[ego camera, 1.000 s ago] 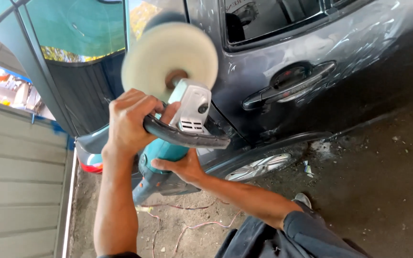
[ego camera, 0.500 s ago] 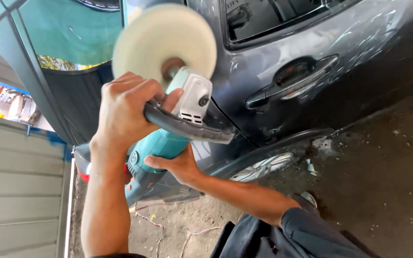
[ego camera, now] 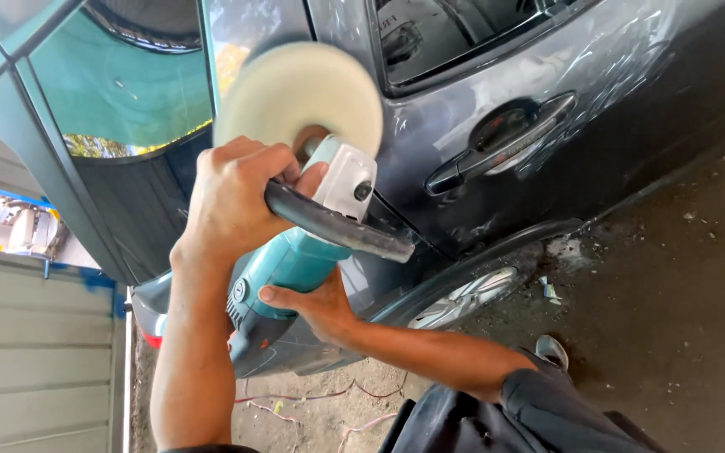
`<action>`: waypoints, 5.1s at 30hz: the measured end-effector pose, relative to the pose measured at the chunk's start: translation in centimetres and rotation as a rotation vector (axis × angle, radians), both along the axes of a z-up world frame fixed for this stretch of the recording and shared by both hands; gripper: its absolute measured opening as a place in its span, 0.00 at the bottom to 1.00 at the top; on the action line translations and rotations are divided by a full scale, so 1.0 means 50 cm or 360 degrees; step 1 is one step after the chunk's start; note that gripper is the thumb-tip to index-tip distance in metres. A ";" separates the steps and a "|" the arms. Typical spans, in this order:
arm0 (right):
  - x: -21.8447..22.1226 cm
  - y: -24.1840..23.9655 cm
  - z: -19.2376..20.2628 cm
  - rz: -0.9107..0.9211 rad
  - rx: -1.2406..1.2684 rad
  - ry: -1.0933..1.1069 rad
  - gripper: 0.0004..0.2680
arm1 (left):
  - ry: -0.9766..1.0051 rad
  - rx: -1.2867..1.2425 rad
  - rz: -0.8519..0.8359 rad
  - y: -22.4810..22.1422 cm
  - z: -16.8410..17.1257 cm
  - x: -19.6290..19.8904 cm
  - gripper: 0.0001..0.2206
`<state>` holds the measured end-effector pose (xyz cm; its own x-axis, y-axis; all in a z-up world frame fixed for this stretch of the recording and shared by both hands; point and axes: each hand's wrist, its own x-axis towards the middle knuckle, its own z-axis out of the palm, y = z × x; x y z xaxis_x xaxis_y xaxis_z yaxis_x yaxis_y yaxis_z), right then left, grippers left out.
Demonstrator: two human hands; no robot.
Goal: Apply polishing compound and use a power polisher to buff the exterior paint of a gray SUV.
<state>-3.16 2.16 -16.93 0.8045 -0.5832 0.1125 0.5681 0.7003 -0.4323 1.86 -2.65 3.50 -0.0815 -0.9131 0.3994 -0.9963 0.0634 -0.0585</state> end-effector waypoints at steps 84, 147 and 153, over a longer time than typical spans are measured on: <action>-0.118 0.084 -0.156 0.0041 0.0171 0.0210 0.20 | 0.0306 0.0147 0.0014 0.058 -0.181 -0.050 0.17; -0.195 -0.139 -0.208 0.0115 -0.0738 0.0312 0.24 | 0.0321 -0.0457 0.0405 0.039 -0.199 -0.120 0.15; -0.213 -0.197 -0.214 -0.0032 -0.0826 0.0451 0.24 | 0.0303 -0.0436 0.0324 -0.031 -0.190 -0.147 0.14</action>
